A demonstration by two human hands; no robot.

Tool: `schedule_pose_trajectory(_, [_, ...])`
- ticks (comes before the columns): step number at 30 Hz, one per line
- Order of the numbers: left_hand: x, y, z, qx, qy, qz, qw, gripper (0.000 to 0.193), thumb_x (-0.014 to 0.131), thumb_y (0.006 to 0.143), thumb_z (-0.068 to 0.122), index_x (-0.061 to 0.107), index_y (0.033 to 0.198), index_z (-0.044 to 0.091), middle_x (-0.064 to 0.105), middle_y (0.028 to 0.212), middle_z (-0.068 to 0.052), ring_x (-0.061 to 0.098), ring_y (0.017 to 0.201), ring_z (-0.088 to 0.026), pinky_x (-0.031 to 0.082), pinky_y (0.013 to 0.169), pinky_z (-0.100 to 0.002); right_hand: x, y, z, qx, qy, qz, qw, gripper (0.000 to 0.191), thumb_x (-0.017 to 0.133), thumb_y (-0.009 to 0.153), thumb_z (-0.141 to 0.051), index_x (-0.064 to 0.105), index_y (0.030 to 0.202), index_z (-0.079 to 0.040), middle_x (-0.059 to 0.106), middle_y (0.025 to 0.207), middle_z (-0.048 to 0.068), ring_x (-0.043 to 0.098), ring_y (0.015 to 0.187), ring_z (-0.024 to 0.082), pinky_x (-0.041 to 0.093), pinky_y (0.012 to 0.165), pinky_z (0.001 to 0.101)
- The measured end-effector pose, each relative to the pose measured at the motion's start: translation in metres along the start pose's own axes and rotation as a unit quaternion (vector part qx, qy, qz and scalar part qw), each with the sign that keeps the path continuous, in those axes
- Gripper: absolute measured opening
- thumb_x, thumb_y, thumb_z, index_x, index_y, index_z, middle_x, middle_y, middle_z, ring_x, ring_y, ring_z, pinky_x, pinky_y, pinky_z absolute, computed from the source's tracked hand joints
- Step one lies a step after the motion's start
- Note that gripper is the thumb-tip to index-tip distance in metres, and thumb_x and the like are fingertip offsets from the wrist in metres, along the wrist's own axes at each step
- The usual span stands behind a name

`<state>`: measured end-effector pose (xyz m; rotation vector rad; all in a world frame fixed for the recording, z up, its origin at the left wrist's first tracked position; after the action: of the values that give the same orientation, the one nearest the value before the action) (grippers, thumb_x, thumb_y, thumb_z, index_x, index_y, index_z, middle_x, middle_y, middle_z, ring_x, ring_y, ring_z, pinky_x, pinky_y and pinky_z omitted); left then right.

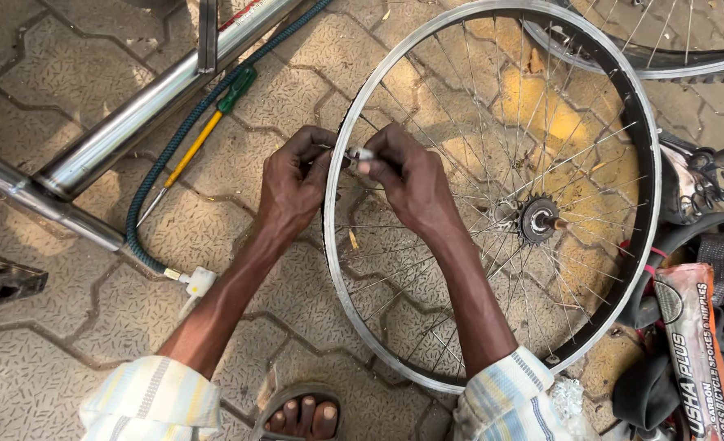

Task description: The person uses a spoke wrench to tighten the nipples on a bicycle wheel rim. They rotate the wheel and continue adjusting multiple spokes around the rim.

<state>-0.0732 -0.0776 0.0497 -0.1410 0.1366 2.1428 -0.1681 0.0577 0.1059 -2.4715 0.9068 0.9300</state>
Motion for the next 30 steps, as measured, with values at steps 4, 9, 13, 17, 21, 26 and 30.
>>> schedule_pose_trajectory(4, [-0.002, 0.004, -0.002, -0.039, 0.086, -0.026, 0.995, 0.01, 0.055, 0.102, 0.012, 0.062, 0.107, 0.008, 0.073, 0.077, -0.011, 0.057, 0.054, -0.016, 0.044, 0.047, -0.033, -0.006, -0.001, 0.004, 0.007, -0.031, 0.02, 0.999, 0.012, 0.067, 0.098, -0.018, 0.06, 0.097, -0.008, 0.068, 0.075, 0.008, 0.059, 0.062, 0.017, 0.045, 0.057, 0.0391])
schedule_pose_trajectory(9, [-0.003, 0.008, -0.001, -0.075, 0.015, -0.004, 0.997, 0.019, 0.045, 0.109, 0.027, 0.054, 0.101, 0.012, 0.065, 0.075, -0.006, 0.059, 0.052, -0.017, 0.051, 0.05, -0.035, -0.01, -0.001, 0.012, 0.026, 0.011, 0.044, 0.999, 0.013, 0.063, 0.097, -0.022, 0.06, 0.095, -0.01, 0.072, 0.079, 0.007, 0.063, 0.063, 0.012, 0.052, 0.058, 0.0371])
schedule_pose_trajectory(13, [-0.01, -0.003, -0.001, -0.124, -0.239, 0.089, 0.959, 0.019, 0.052, 0.102, 0.029, 0.06, 0.096, 0.013, 0.071, 0.096, 0.003, 0.07, 0.083, -0.014, 0.059, 0.076, -0.038, -0.011, -0.006, 0.012, 0.017, -0.003, 0.027, 0.999, 0.013, 0.067, 0.097, -0.02, 0.06, 0.097, -0.008, 0.073, 0.082, 0.008, 0.062, 0.065, 0.016, 0.051, 0.059, 0.0387])
schedule_pose_trajectory(17, [-0.016, -0.017, 0.007, -0.068, -0.347, 0.072, 0.933, 0.022, 0.063, 0.102, 0.032, 0.066, 0.097, 0.01, 0.069, 0.096, -0.003, 0.066, 0.092, -0.017, 0.054, 0.093, -0.04, -0.007, -0.011, 0.013, 0.019, -0.004, 0.023, 1.0, 0.015, 0.07, 0.094, -0.016, 0.061, 0.1, -0.006, 0.074, 0.084, 0.01, 0.065, 0.068, 0.017, 0.052, 0.061, 0.0396])
schedule_pose_trajectory(21, [-0.015, -0.021, 0.003, -0.118, -0.433, 0.063, 0.892, 0.022, 0.067, 0.098, 0.031, 0.068, 0.098, 0.009, 0.07, 0.092, -0.003, 0.067, 0.087, -0.016, 0.053, 0.089, -0.036, -0.003, -0.011, 0.015, 0.019, -0.006, 0.031, 0.999, 0.013, 0.07, 0.094, -0.015, 0.063, 0.101, -0.007, 0.076, 0.088, 0.009, 0.069, 0.07, 0.015, 0.054, 0.061, 0.0388])
schedule_pose_trajectory(26, [-0.017, -0.022, -0.003, -0.131, -0.4, 0.096, 0.902, 0.021, 0.067, 0.099, 0.03, 0.068, 0.097, 0.009, 0.069, 0.09, -0.003, 0.066, 0.084, -0.015, 0.053, 0.085, -0.034, -0.003, -0.008, 0.02, 0.016, 0.015, 0.042, 0.999, 0.014, 0.073, 0.092, -0.015, 0.064, 0.099, -0.006, 0.076, 0.088, 0.009, 0.069, 0.071, 0.015, 0.056, 0.063, 0.0367])
schedule_pose_trajectory(30, [-0.014, -0.025, -0.013, -0.119, -0.383, 0.094, 0.911, 0.023, 0.066, 0.099, 0.032, 0.068, 0.093, 0.01, 0.07, 0.086, -0.001, 0.066, 0.082, -0.014, 0.054, 0.085, -0.034, -0.004, -0.008, 0.023, 0.039, 0.002, 0.044, 0.998, 0.014, 0.073, 0.093, -0.015, 0.065, 0.099, -0.006, 0.076, 0.087, 0.009, 0.067, 0.069, 0.018, 0.055, 0.061, 0.0382])
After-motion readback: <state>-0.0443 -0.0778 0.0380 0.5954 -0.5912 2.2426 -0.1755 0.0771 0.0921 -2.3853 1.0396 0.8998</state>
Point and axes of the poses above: each hand's wrist, its own y-axis towards the middle knuckle, its own x-axis out of the palm, z = x × y, the point moved 5 cm from there along y, towards the middle knuckle
